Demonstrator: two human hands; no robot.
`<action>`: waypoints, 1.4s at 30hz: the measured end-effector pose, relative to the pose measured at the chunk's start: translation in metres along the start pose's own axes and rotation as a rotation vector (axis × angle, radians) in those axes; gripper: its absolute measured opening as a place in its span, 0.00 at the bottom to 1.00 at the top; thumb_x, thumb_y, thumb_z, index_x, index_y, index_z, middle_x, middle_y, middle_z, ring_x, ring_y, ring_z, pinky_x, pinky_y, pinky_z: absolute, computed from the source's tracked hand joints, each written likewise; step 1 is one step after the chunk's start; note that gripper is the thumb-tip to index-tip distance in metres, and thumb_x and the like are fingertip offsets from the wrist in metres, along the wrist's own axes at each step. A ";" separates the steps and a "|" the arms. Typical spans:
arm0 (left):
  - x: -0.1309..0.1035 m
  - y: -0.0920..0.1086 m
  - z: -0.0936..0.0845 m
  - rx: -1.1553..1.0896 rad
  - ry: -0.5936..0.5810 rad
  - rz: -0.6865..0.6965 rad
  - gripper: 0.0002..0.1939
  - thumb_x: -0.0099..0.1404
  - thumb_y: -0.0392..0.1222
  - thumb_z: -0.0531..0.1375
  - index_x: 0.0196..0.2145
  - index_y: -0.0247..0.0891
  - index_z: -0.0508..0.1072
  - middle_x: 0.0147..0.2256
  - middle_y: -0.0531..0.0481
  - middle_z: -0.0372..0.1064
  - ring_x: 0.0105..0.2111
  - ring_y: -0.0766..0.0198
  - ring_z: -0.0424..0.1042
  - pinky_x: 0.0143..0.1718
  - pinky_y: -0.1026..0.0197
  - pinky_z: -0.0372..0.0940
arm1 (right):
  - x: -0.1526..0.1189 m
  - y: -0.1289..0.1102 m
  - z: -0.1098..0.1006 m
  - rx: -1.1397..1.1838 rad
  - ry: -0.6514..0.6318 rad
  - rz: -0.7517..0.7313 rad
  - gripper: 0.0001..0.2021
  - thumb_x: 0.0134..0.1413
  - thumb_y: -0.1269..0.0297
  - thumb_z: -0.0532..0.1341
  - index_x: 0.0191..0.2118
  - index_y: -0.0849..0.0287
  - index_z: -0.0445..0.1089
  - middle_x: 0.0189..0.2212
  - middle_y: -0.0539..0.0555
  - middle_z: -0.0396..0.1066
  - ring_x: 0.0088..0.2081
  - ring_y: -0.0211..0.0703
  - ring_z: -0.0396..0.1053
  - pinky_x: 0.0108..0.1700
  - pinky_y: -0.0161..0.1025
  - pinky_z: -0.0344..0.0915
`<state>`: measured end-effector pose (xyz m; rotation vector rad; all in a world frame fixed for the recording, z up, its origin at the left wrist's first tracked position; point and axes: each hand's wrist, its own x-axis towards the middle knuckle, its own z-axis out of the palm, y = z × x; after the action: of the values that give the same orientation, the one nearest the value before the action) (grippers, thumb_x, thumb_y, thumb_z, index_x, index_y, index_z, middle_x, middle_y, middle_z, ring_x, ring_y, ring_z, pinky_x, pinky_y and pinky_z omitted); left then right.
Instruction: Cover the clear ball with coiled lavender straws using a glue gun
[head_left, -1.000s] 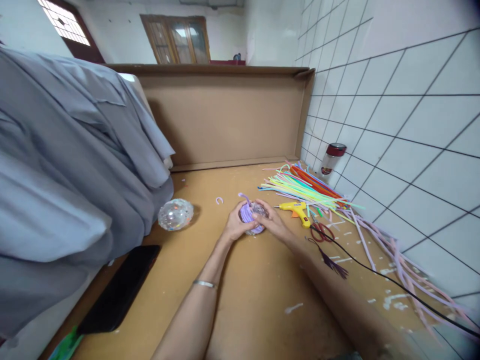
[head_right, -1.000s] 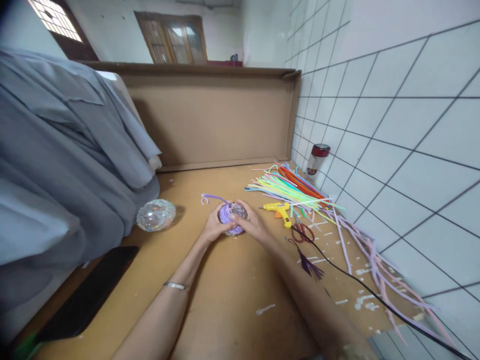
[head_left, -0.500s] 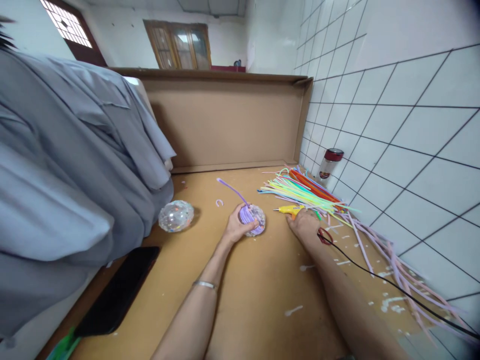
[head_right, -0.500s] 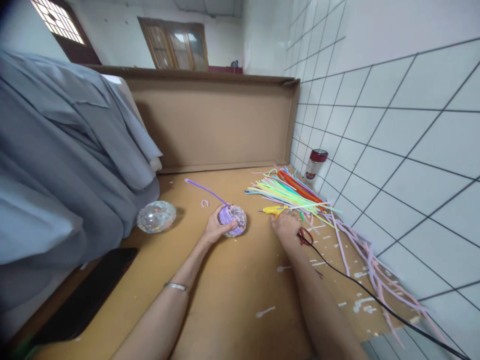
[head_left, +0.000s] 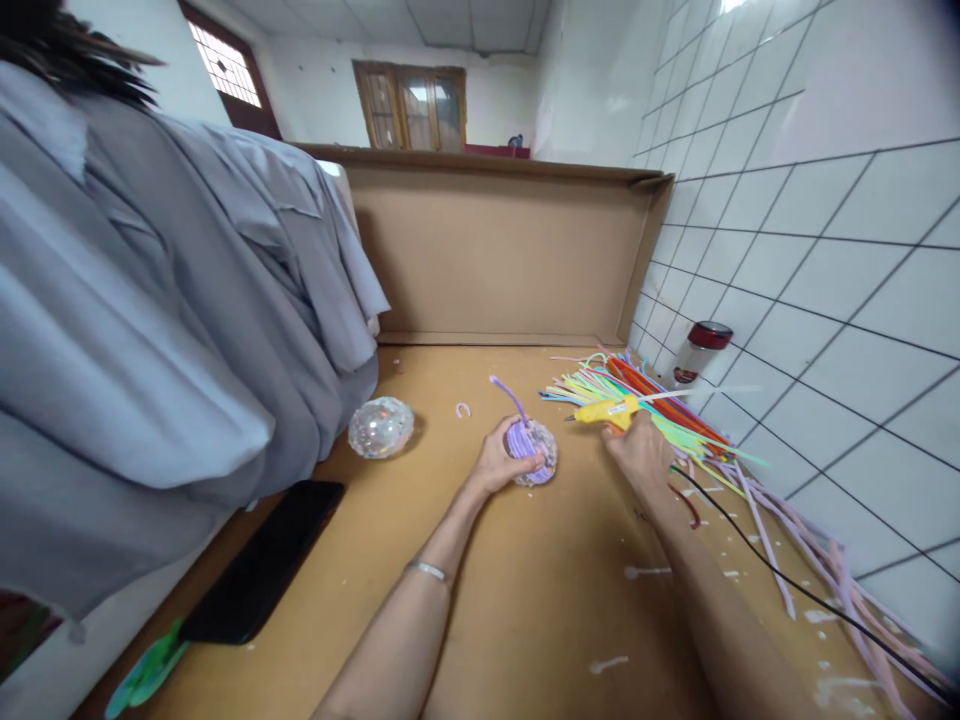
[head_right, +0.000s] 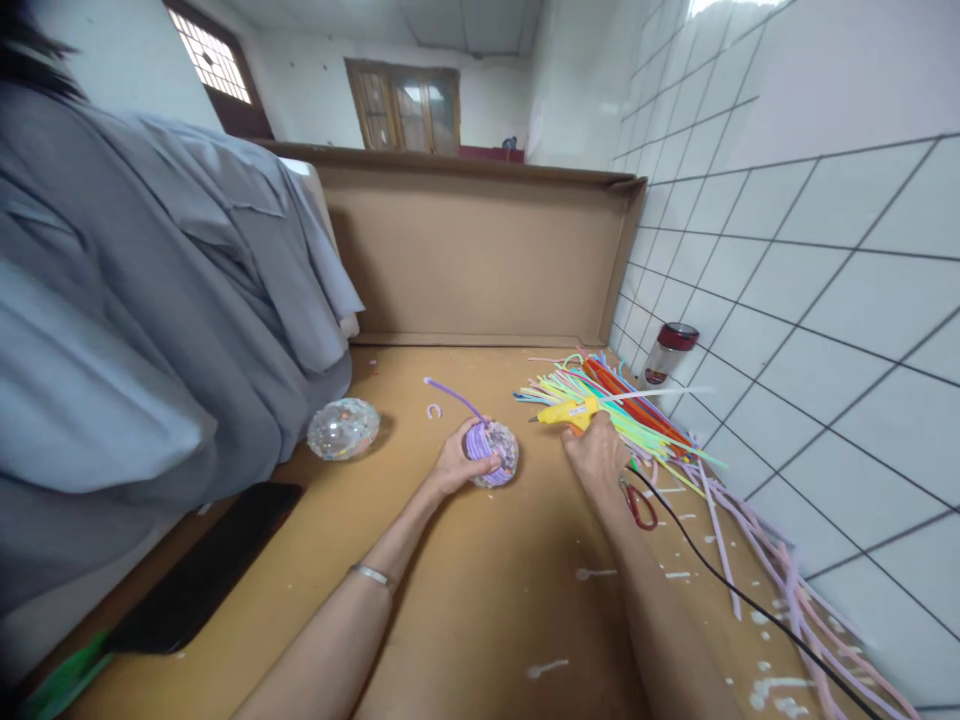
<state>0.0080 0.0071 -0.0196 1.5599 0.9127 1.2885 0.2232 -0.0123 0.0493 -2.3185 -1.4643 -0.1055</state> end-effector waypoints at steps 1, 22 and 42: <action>0.001 -0.001 0.000 -0.003 0.002 0.001 0.39 0.40 0.45 0.71 0.50 0.34 0.65 0.46 0.42 0.69 0.47 0.53 0.69 0.53 0.50 0.63 | 0.002 -0.006 -0.007 0.011 -0.003 -0.018 0.25 0.52 0.51 0.54 0.49 0.66 0.63 0.38 0.65 0.73 0.42 0.59 0.72 0.37 0.45 0.63; -0.001 0.010 0.002 -0.069 -0.002 -0.041 0.40 0.41 0.47 0.71 0.51 0.34 0.66 0.45 0.44 0.70 0.45 0.55 0.70 0.51 0.55 0.63 | -0.002 -0.045 -0.038 -0.132 -0.162 -0.337 0.19 0.50 0.56 0.55 0.43 0.63 0.69 0.37 0.63 0.74 0.39 0.54 0.71 0.34 0.39 0.58; 0.000 0.010 0.003 -0.047 -0.009 -0.026 0.40 0.40 0.48 0.72 0.50 0.34 0.66 0.46 0.43 0.70 0.47 0.53 0.69 0.52 0.54 0.62 | 0.003 -0.043 -0.026 -0.144 -0.204 -0.307 0.20 0.50 0.55 0.55 0.44 0.63 0.69 0.39 0.65 0.74 0.42 0.56 0.71 0.34 0.40 0.59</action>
<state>0.0107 0.0029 -0.0103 1.5115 0.8884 1.2751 0.1908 -0.0032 0.0864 -2.2500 -1.9684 -0.0608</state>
